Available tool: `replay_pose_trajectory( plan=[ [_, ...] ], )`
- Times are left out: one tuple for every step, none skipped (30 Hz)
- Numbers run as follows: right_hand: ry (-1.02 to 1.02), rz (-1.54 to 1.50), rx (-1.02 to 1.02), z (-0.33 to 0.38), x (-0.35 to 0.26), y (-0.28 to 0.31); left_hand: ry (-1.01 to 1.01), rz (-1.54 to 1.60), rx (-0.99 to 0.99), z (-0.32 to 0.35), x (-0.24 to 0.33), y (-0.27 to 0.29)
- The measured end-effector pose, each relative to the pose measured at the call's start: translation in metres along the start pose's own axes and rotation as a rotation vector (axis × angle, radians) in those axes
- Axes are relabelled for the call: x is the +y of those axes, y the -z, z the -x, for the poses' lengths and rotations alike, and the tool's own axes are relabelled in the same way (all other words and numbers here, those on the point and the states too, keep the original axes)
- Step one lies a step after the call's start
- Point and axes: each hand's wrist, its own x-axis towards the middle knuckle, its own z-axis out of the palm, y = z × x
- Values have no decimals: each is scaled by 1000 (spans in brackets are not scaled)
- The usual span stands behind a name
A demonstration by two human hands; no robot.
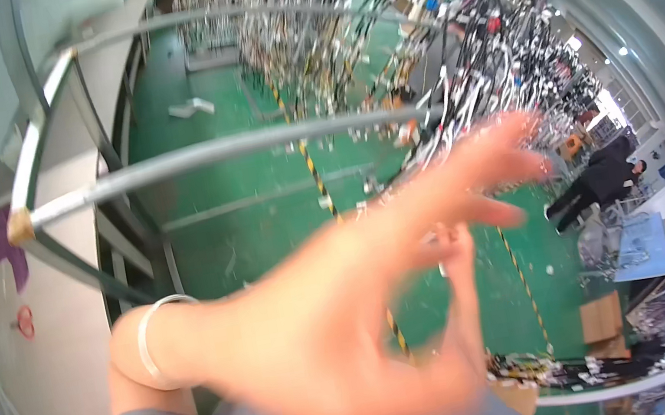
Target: The recorder takes wire harnesses from a rack, inspects them at a workbench, applies components or tape, and moves them to another area.
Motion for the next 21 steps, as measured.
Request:
replay_pose_trajectory(
  plan=[
    [91, 73, 70, -24, -32, 30, 64, 106, 141, -17, -23, 12],
    [170, 78, 94, -51, -69, 32, 66, 181, 238, -21, -32, 25],
    [310, 78, 87, -77, -103, 30, 36, 225, 310, -22, -44, 35],
    [448, 84, 80, -106, -133, 23, 3, 275, 382, -18, -57, 43],
    [531, 88, 71, -136, -162, 24, -28, 271, 385, -20, -74, 52],
    [611, 82, 50, -170, -187, 19, -54, 260, 404, -17, -84, 60],
    [722, 141, 85, -208, -205, 12, -45, 187, 465, -12, -91, 64],
    [824, 226, 138, -246, -222, 19, -39, 130, 504, -11, -100, 67],
    [901, 320, 263, -295, -229, 18, -61, 112, 564, -3, -105, 72],
    [970, 420, 390, -338, -237, 19, -83, 101, 623, 9, -112, 78],
    [838, 518, 430, -365, -255, 12, -98, 69, 713, 33, -117, 85],
    [701, 608, 462, -385, -273, 0, -114, 37, 808, 61, -122, 89],
    [518, 628, 365, -391, -293, -12, -124, -27, 931, 90, -124, 87],
    [583, 581, 451, -420, -288, -16, -134, -79, 1029, 117, -127, 87],
    [636, 464, 447, -431, -297, -25, -122, -71, 1122, 150, -129, 85],
    [688, 352, 446, -441, -307, -29, -112, -57, 1209, 185, -133, 84],
    [800, 211, 480, -468, -311, -21, -98, -7, 1164, 225, -141, 89],
    [687, -121, 203, -460, -341, -31, -81, 36, 1159, 260, -142, 87],
    [625, -316, 60, -453, -379, -36, -86, 37, 1179, 272, -135, 84],
    [557, -375, -138, -459, -412, -22, -109, 6, 1265, 281, -128, 82],
    [471, -410, -202, -430, -456, -38, -132, -32, 1382, 291, -119, 75]
  ],
)
